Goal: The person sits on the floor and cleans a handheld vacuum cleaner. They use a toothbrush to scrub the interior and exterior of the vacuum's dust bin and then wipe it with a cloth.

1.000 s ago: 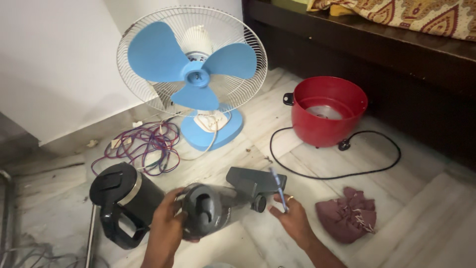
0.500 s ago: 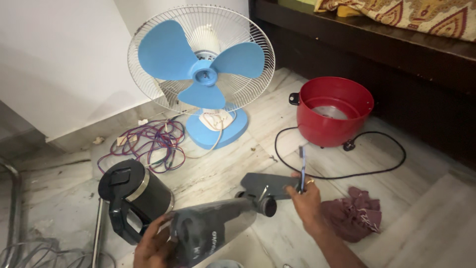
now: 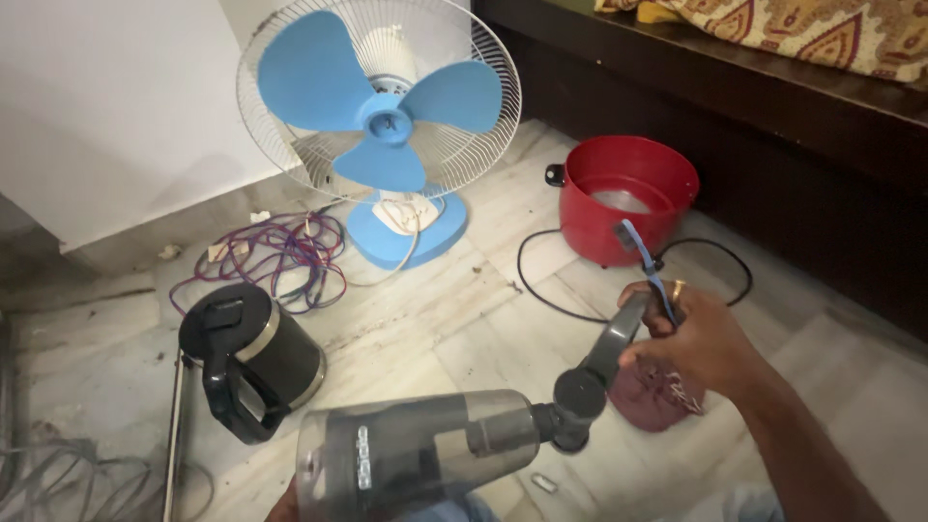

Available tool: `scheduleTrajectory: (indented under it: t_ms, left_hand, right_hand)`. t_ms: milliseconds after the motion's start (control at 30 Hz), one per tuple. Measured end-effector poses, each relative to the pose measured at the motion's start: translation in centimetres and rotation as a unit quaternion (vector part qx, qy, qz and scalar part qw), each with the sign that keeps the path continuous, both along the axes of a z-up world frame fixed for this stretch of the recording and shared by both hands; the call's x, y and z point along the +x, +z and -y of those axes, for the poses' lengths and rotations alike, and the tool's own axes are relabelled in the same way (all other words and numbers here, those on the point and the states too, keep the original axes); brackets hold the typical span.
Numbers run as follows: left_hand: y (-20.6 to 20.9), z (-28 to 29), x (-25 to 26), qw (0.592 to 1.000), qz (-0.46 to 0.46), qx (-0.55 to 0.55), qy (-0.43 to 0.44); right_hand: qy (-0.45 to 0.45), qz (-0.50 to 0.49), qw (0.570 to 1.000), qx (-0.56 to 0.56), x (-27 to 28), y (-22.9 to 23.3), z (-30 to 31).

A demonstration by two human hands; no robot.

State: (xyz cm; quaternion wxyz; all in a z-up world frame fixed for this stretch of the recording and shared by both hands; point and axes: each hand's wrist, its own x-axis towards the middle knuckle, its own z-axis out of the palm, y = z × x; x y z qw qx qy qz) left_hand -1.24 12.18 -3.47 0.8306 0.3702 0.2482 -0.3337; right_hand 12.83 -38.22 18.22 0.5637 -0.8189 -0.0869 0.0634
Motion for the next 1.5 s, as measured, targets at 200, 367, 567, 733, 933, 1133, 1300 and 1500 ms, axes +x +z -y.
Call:
scheduleTrajectory:
  t_ms: [200,367,567,733,933,1133,1300,1500]
  left_hand:
    - [-2.9,0.5,1.3,0.989,-0.096,-0.097,0.054]
    - [-6.3,-2.2,1.8,0.978,-0.143,-0.134,0.065]
    - [-8.3,-0.2,0.0,0.979,-0.063,0.000,0.192]
    - [-5.5,2.0,2.7,0.946,-0.194,0.029,0.259]
    - [-1.7,4.9,2.8,0.922,-0.221,0.018,0.316]
    - [-2.0,5.5,3.0,0.926,-0.236,0.000,0.296]
    - [-2.9,5.7,3.1,0.946,-0.168,0.061,0.269]
    - [-0.3,7.0,3.1,0.951,-0.142,0.088,0.261]
  right_hand:
    - [-0.037,-0.015,0.997,0.062,1.2,-5.3,0.5]
    - [0.016,0.049,0.998,0.022,3.2,-8.2,-0.1]
    - [-0.060,-0.131,0.989,0.010,4.6,-10.5,-0.5]
    - [-0.055,-0.102,0.993,-0.019,5.7,-13.5,-0.5]
    - [-0.043,-0.120,0.992,-0.005,6.7,-16.3,0.1]
    - [-0.038,-0.147,0.988,0.013,6.3,-16.3,-0.8]
    - [-0.020,-0.146,0.989,-0.004,6.7,-17.6,-1.0]
    - [-0.033,-0.192,0.978,0.078,6.8,-18.0,-2.3]
